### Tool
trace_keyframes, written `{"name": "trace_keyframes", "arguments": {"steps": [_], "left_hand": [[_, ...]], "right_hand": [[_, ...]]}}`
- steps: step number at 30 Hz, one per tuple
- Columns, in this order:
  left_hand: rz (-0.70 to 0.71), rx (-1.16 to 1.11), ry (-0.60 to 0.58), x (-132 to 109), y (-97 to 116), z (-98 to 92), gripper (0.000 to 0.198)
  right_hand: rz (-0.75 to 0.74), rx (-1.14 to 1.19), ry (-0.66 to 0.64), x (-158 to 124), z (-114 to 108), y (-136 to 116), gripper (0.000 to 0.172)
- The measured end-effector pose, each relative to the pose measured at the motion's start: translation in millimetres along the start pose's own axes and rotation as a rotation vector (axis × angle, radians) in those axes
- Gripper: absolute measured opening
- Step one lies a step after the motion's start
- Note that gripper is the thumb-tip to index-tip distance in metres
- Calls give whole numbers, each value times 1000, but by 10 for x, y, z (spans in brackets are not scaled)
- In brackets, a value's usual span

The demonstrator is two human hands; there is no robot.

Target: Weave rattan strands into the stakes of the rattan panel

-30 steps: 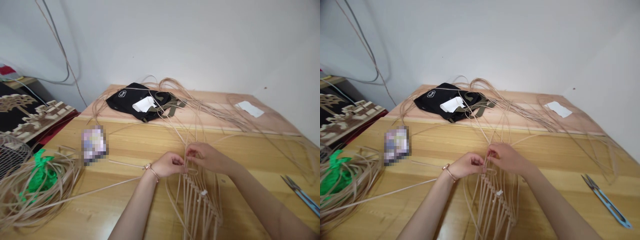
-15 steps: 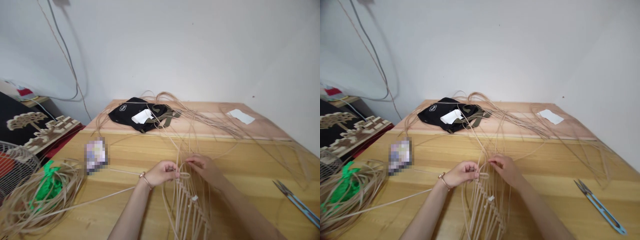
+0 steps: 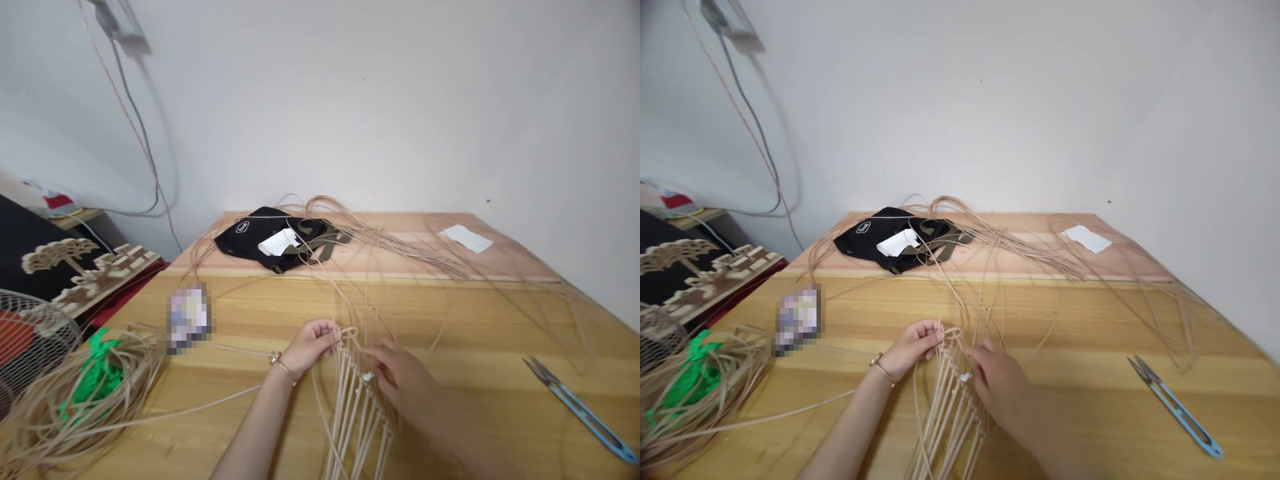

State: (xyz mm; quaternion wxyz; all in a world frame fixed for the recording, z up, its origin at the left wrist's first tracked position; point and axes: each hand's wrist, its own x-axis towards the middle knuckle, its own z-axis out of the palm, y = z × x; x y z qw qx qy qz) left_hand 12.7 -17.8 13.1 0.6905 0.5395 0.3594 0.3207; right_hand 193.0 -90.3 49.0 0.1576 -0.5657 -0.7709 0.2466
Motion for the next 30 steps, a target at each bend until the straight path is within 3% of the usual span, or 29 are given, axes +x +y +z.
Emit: {"name": "trace_keyframes", "arguments": {"steps": [6,13,17,20,30], "left_hand": [[-11,-11,55,-5,-5,17,33],[-18,-51,24,22,-36,-11,34],[-12,-21,6,25,-53,-24,35],[-11,1,1,20,-57,-28,35],[-59,-20,-14,31,-69,-47,38]], "right_hand": [[25,-21,0,-164,-156,-107,24],[81,201,-99,-379,-333,-237,25],[-14,195,-28,-334,-285,-248,21],[-72,222,-84,-245,-216,-243,19],[-56,385,-122,-147,-61,-228,19]]}}
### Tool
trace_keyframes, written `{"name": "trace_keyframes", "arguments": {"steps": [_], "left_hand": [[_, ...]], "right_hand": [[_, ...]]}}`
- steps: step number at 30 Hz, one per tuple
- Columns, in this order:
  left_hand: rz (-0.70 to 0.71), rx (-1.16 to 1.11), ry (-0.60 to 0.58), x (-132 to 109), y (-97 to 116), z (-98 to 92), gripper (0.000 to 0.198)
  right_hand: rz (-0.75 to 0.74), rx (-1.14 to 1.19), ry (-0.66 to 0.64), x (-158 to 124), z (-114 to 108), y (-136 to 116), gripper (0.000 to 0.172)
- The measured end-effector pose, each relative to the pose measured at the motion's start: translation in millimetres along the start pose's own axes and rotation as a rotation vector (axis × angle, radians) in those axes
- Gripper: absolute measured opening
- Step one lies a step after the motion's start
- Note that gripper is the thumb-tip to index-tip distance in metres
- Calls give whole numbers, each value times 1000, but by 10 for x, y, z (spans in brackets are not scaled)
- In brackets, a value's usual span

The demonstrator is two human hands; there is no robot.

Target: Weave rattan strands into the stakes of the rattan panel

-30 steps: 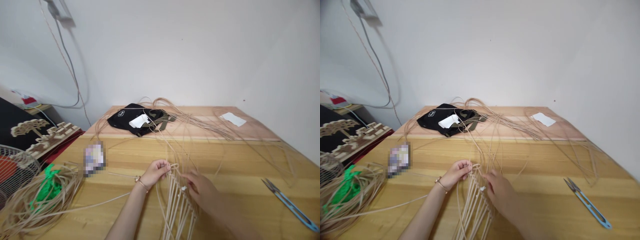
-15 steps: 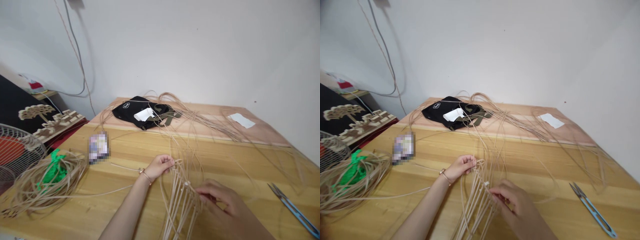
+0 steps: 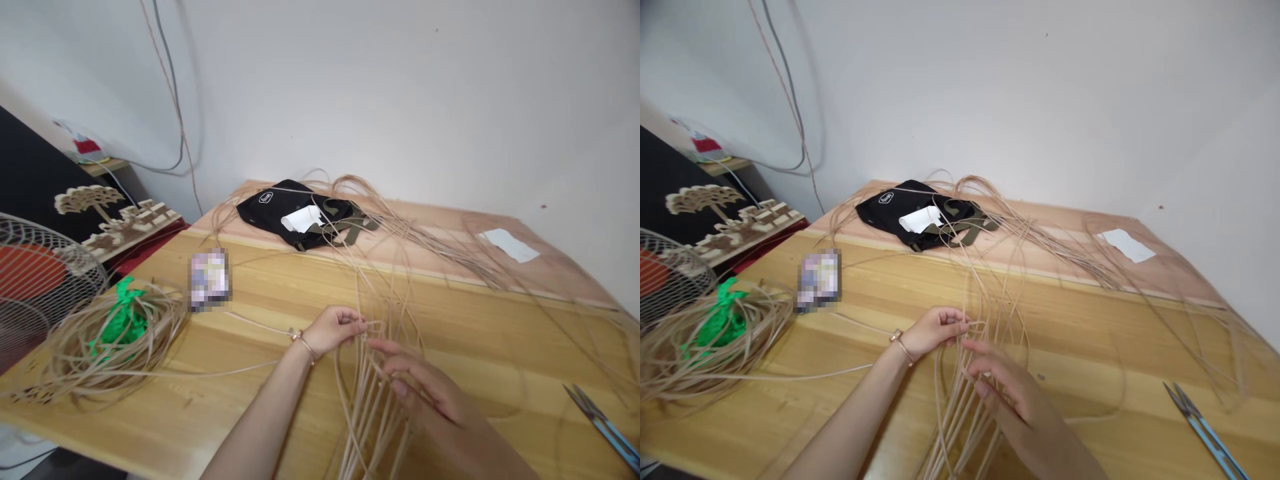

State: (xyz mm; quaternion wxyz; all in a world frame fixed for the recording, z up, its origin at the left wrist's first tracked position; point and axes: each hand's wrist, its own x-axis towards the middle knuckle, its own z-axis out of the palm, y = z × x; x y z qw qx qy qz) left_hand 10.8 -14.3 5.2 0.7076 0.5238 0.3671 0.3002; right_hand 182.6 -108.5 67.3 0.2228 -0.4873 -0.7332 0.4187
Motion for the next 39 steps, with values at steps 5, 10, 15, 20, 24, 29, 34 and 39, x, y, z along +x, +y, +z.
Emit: {"name": "trace_keyframes", "arguments": {"steps": [5,10,15,20,24,29,34,39], "left_hand": [[-13,-48,-6,-2,16,-1,35],[-20,-92,-34,5,-5,-25,35],[-54,-82,-29,8,-10,-21,38],[-66,-86,-25,8,0,-9,37],[-41,-103,-29,6,13,-6,31],[-42,-95,-25,1,15,-3,31],[-30,-98,-38,-1,21,0,30],[-26,-99,-31,-2,36,4,31]], "right_hand": [[3,3,-24,-3,41,-10,18],[66,23,-62,-17,128,-51,18],[114,-3,-114,-39,192,-87,19],[87,-79,-74,-68,201,-111,18],[36,-62,122,-86,215,-118,16],[324,156,250,-85,260,-139,23],[462,371,327,-31,290,-155,34],[451,496,306,46,284,-167,51]]}}
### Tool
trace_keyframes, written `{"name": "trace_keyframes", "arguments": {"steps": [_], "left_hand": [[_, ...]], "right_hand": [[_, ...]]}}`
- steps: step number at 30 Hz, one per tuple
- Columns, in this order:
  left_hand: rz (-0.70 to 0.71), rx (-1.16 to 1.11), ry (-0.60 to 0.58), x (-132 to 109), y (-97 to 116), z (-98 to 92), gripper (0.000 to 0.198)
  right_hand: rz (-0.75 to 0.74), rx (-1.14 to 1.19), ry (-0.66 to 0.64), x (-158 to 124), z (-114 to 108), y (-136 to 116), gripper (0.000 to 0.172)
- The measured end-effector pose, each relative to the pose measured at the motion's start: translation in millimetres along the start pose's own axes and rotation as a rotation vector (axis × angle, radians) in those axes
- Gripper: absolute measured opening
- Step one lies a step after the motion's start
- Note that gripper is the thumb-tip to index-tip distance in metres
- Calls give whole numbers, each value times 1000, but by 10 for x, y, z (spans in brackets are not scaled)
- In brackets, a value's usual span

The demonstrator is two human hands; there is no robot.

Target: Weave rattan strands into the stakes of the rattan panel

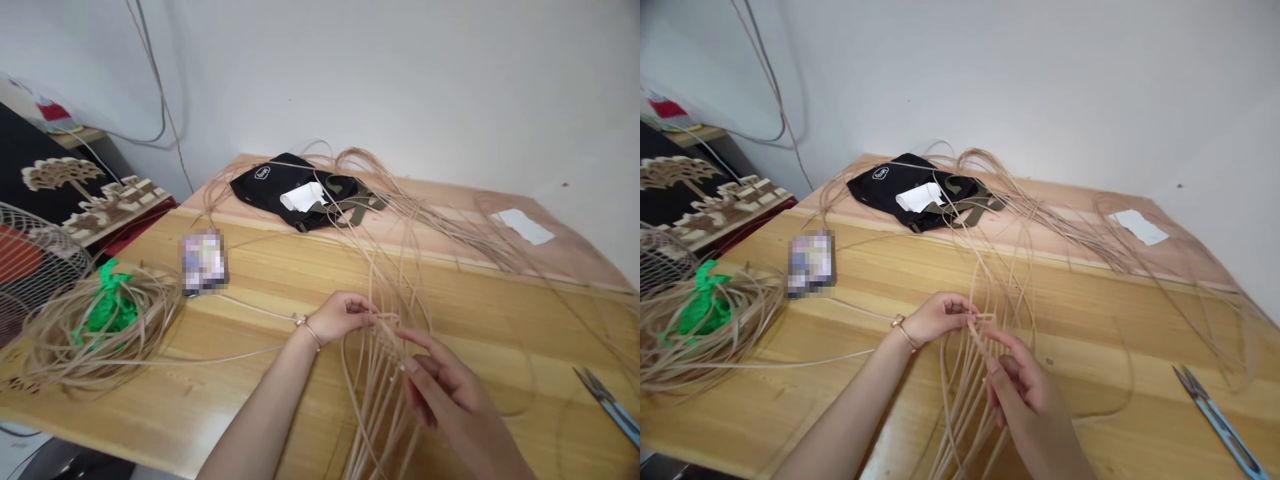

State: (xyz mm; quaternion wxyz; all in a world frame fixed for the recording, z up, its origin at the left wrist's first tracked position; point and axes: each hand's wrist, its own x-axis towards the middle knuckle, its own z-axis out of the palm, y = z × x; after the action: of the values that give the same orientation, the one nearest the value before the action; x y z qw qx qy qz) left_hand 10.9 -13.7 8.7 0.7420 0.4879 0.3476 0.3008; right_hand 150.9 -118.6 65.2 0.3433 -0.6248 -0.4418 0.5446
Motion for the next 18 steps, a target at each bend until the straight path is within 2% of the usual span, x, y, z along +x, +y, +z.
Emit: {"name": "trace_keyframes", "arguments": {"steps": [4,12,18], "left_hand": [[-2,-11,15,1,1,8,32],[6,-40,-9,35,-55,-9,29],[-12,-50,1,34,-46,1,29]], "right_hand": [[-11,35,-50,55,-3,-43,60],[28,8,-266,216,37,-76,55],[4,-9,-250,212,-20,-36,61]]}}
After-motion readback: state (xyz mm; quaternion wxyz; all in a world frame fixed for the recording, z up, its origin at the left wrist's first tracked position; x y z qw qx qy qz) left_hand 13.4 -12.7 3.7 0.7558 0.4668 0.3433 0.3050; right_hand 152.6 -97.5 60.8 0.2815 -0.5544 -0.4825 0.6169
